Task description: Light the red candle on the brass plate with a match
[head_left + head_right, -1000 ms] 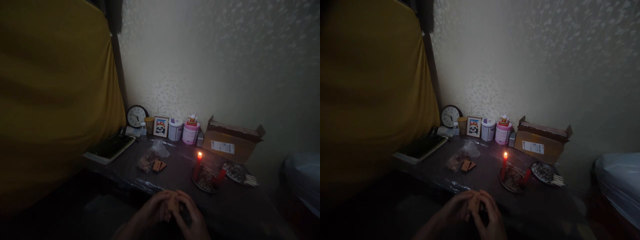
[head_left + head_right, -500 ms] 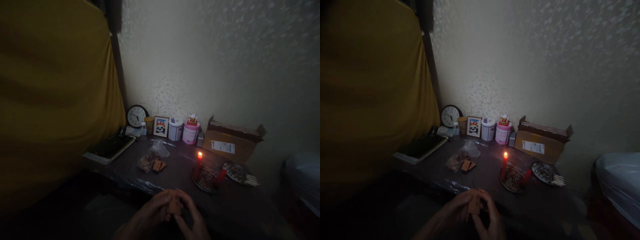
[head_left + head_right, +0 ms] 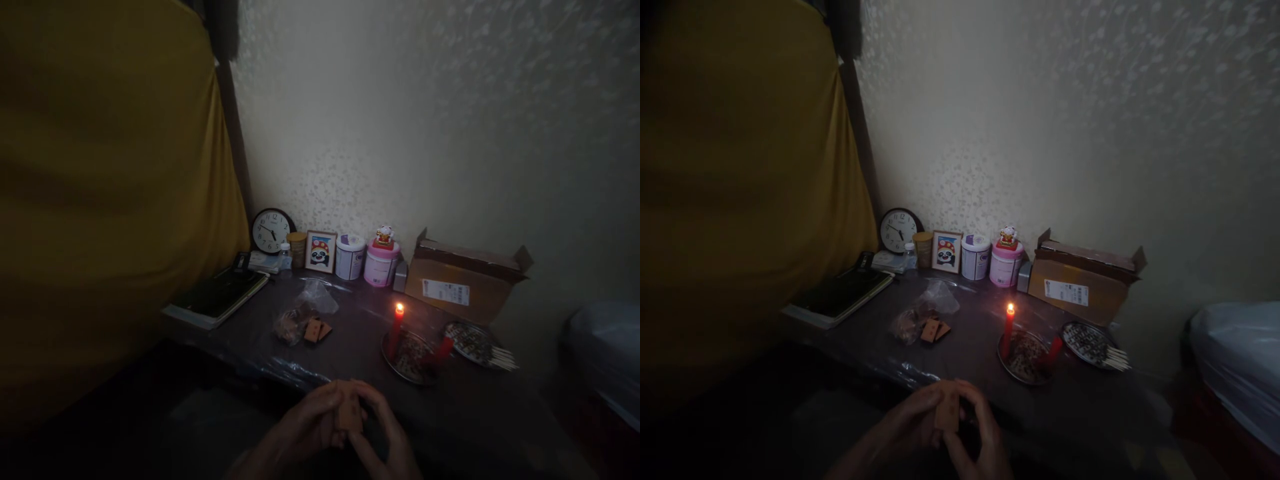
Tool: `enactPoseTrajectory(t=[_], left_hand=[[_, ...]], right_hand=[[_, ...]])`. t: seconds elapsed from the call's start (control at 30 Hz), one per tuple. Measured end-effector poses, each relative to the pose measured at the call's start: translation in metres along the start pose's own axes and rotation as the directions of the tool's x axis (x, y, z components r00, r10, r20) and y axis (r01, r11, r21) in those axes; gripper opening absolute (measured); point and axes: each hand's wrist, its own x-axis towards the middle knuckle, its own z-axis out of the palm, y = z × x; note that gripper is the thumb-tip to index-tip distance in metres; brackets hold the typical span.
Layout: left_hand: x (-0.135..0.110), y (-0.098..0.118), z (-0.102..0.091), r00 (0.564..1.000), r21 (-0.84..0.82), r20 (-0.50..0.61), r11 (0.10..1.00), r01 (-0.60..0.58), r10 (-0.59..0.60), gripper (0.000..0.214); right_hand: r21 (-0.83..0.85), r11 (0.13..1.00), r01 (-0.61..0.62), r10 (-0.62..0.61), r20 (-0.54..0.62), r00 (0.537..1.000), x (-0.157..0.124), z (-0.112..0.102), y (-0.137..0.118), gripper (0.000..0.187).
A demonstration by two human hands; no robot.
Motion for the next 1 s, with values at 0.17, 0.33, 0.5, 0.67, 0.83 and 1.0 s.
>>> enactPoseTrajectory(t=[0.17,0.33,0.5,0.67,0.83,1.0], left_hand=[[-0.005,0.007,0.010,1.000,0.003,-0.009,1.000,0.008,-0.008,0.033],[-0.012,0.019,0.024,0.999,0.050,-0.037,0.998,0.036,-0.034,0.029],[-0.015,0.020,0.024,0.996,0.125,-0.089,0.992,0.034,-0.022,0.027],[-0.005,0.006,0.007,0.994,0.087,-0.095,0.994,0.063,-0.055,0.034],[-0.001,0.004,0.006,0.996,0.062,-0.055,0.996,0.070,-0.067,0.037],[-0.018,0.011,0.015,0.994,0.105,-0.107,0.994,-0.009,0.020,0.033]], right_hand=[[0.005,1.000,0.017,-0.017,0.020,1.000,0.000,-0.001,-0.001,0.037],[-0.013,0.999,0.052,-0.053,-0.007,0.999,0.001,-0.001,0.001,0.037],[-0.023,1.000,0.019,-0.019,0.011,1.000,0.001,-0.002,0.000,0.037],[0.013,1.000,0.021,-0.021,0.012,1.000,-0.001,-0.002,0.006,0.038],[0.042,0.999,0.025,-0.023,-0.046,0.999,-0.004,0.003,0.010,0.039],[0.038,0.999,0.009,-0.006,-0.083,0.997,-0.006,0.008,0.012,0.037]])
